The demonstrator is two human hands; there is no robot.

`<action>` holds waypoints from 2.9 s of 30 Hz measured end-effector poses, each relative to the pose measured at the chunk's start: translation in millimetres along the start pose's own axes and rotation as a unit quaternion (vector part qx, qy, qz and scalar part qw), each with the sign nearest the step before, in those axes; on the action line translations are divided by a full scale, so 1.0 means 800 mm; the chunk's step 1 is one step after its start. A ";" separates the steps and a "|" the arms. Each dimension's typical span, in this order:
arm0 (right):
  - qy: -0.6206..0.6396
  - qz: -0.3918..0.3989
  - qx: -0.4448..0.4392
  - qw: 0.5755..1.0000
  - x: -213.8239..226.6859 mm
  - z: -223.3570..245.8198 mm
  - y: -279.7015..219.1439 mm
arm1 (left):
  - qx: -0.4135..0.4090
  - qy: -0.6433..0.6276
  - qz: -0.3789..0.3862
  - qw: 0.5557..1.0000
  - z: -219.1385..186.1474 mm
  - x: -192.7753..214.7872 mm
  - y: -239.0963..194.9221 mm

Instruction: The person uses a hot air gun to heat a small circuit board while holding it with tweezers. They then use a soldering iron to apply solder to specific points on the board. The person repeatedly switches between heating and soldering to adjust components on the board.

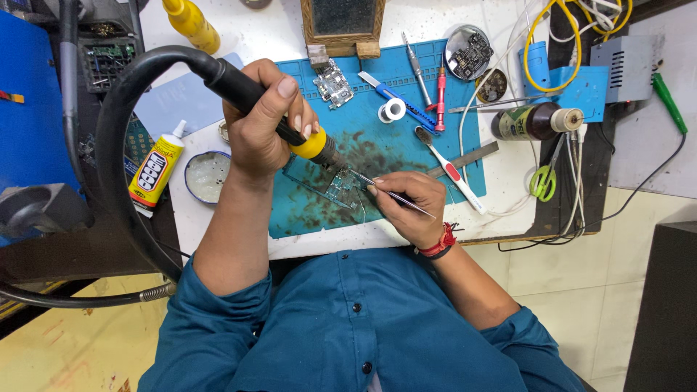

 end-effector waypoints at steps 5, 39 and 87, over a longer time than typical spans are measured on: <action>-0.005 -0.002 0.003 1.000 0.001 0.001 0.000 | -0.002 0.007 -0.002 1.000 0.001 0.001 0.001; -0.016 -0.002 -0.001 1.000 0.000 0.001 0.000 | -0.004 0.011 -0.003 1.000 -0.003 0.000 0.000; 0.109 -0.072 -0.066 0.989 0.016 -0.030 -0.021 | -0.281 0.074 -0.449 0.845 -0.149 0.284 -0.263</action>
Point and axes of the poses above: each hand's wrist, its own y-axis towards the middle knuckle, its own x-axis out of the back of the hand, z = x × y, the point moved 9 cm from there along y, towards the middle knuckle, and after that the axes turned 6 degrees about -z, right-handed, at the moved point
